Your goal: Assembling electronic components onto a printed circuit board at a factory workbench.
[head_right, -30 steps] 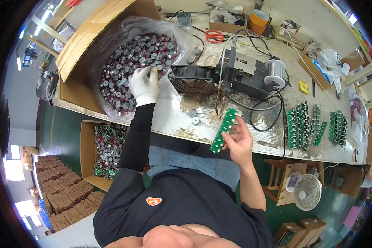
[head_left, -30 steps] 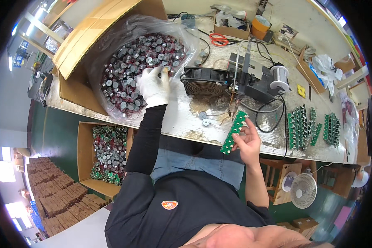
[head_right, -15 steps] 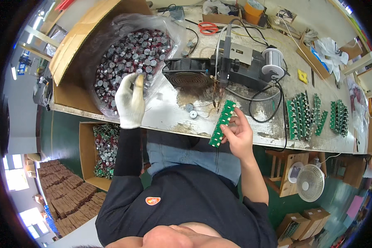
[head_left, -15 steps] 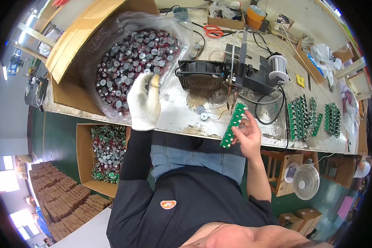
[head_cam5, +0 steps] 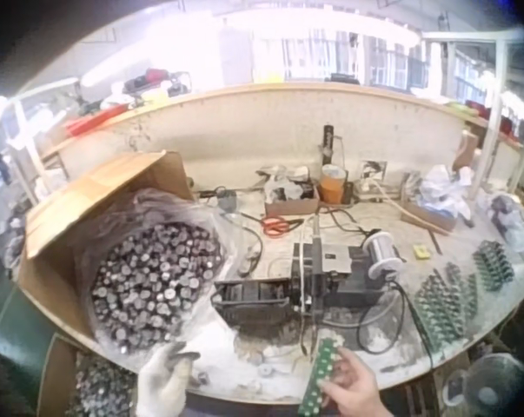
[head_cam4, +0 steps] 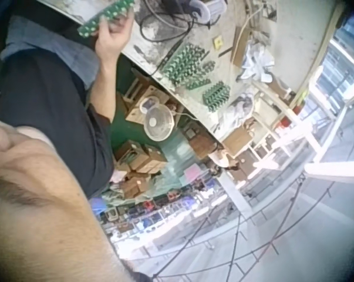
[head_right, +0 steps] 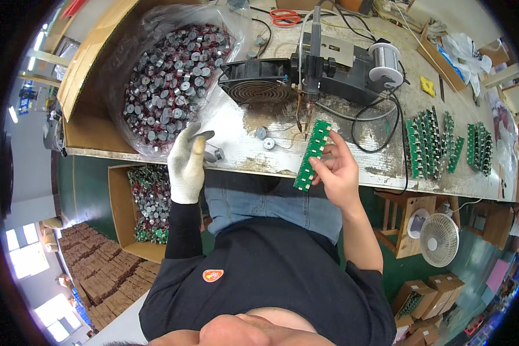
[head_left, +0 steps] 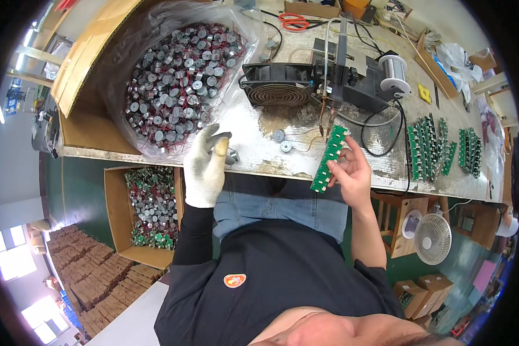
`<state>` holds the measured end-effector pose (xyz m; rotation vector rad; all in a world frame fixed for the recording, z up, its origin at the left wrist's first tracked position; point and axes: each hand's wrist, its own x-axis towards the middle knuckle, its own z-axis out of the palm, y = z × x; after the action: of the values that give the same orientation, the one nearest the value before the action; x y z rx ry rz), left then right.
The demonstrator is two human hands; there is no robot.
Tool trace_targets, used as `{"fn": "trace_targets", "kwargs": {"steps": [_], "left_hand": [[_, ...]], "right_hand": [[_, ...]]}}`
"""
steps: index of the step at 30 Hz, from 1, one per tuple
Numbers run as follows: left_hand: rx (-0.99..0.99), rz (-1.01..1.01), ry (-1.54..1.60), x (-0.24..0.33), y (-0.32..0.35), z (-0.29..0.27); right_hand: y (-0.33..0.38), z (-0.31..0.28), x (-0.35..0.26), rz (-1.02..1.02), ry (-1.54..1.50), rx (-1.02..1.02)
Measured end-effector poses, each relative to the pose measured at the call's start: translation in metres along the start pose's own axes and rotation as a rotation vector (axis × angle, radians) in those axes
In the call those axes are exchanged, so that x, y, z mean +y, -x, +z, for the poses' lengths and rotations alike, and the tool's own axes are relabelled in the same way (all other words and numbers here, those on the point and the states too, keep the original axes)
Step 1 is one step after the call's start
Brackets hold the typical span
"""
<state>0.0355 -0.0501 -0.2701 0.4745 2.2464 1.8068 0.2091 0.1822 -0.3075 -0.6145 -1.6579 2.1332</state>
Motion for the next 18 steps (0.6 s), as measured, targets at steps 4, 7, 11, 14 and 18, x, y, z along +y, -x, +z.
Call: {"fn": "trace_targets", "kwargs": {"steps": [4,7,11,14,18], "left_hand": [[-0.097,-0.087,0.256,-0.005,0.000,-0.006],[-0.130,-0.023,0.440,-0.014,-0.003,-0.005],[-0.026,0.064,0.233,-0.023,-0.008,0.000],[0.018,0.322,-0.137,-0.020,-0.017,0.004],[-0.045,0.563,-0.443,-0.009,-0.020,0.013]], "right_hand": [[0.000,0.000,0.003,-0.009,-0.006,0.002],[0.000,0.000,0.002,-0.008,-0.009,-0.004],[0.000,0.000,0.003,-0.014,-0.009,-0.007],[0.000,0.000,0.002,0.002,-0.007,-0.001],[0.001,-0.003,0.001,0.022,-0.023,0.005]]}}
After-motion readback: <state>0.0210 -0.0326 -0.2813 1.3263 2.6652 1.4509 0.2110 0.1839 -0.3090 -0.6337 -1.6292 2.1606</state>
